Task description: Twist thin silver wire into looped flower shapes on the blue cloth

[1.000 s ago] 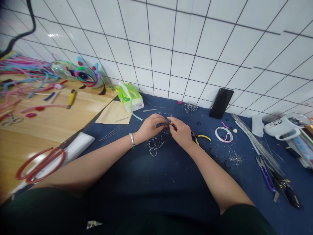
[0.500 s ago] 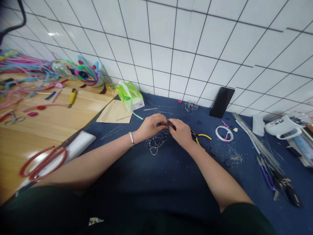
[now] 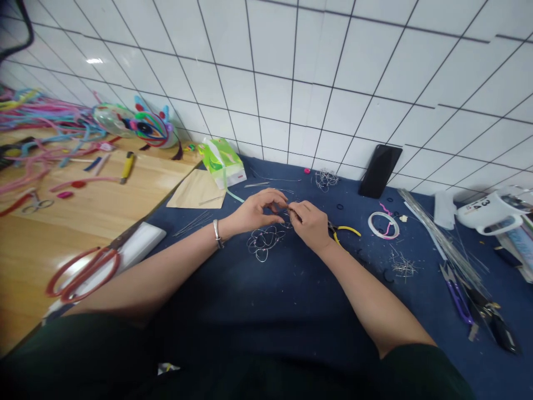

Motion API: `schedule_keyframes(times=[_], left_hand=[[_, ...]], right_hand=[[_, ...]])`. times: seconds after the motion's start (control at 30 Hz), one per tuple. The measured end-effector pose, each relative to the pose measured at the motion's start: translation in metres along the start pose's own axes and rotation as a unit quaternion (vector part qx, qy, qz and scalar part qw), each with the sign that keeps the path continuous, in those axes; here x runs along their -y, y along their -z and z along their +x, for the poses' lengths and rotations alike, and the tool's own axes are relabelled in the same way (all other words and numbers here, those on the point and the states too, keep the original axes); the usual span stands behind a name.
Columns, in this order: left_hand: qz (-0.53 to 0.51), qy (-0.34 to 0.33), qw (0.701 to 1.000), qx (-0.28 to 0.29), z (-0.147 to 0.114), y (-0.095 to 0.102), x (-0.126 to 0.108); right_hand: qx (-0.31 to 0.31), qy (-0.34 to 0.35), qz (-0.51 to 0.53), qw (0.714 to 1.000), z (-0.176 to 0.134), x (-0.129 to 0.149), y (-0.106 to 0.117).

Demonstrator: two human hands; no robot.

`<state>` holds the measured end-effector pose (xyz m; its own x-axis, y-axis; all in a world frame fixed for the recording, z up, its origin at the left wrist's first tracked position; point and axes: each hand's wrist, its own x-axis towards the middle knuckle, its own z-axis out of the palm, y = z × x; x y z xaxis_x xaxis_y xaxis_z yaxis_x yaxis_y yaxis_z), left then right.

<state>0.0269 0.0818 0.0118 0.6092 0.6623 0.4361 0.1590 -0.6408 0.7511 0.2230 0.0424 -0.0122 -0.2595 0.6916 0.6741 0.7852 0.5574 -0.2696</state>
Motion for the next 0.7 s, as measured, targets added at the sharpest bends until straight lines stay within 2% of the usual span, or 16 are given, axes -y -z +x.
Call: schedule_keyframes(times=[0.2,0.33,0.53,0.7], left_hand=[[-0.054,0.040,0.998,0.000,0.001,0.003,-0.002],[-0.052,0.087,0.995,-0.009,-0.003,0.004,-0.002],[0.038,0.138,0.987,0.072,-0.029,0.011,-0.006],[0.087,0.170,0.981,0.046,-0.057,0.017,-0.001]], right_hand=[[-0.023,0.033,-0.024,0.999,-0.005,-0.010,0.012],[-0.022,0.048,-0.049,0.997,-0.016,-0.017,0.024],[-0.007,0.063,-0.065,0.996,-0.037,-0.021,0.038],[0.024,0.078,-0.066,0.994,-0.052,-0.019,0.034]])
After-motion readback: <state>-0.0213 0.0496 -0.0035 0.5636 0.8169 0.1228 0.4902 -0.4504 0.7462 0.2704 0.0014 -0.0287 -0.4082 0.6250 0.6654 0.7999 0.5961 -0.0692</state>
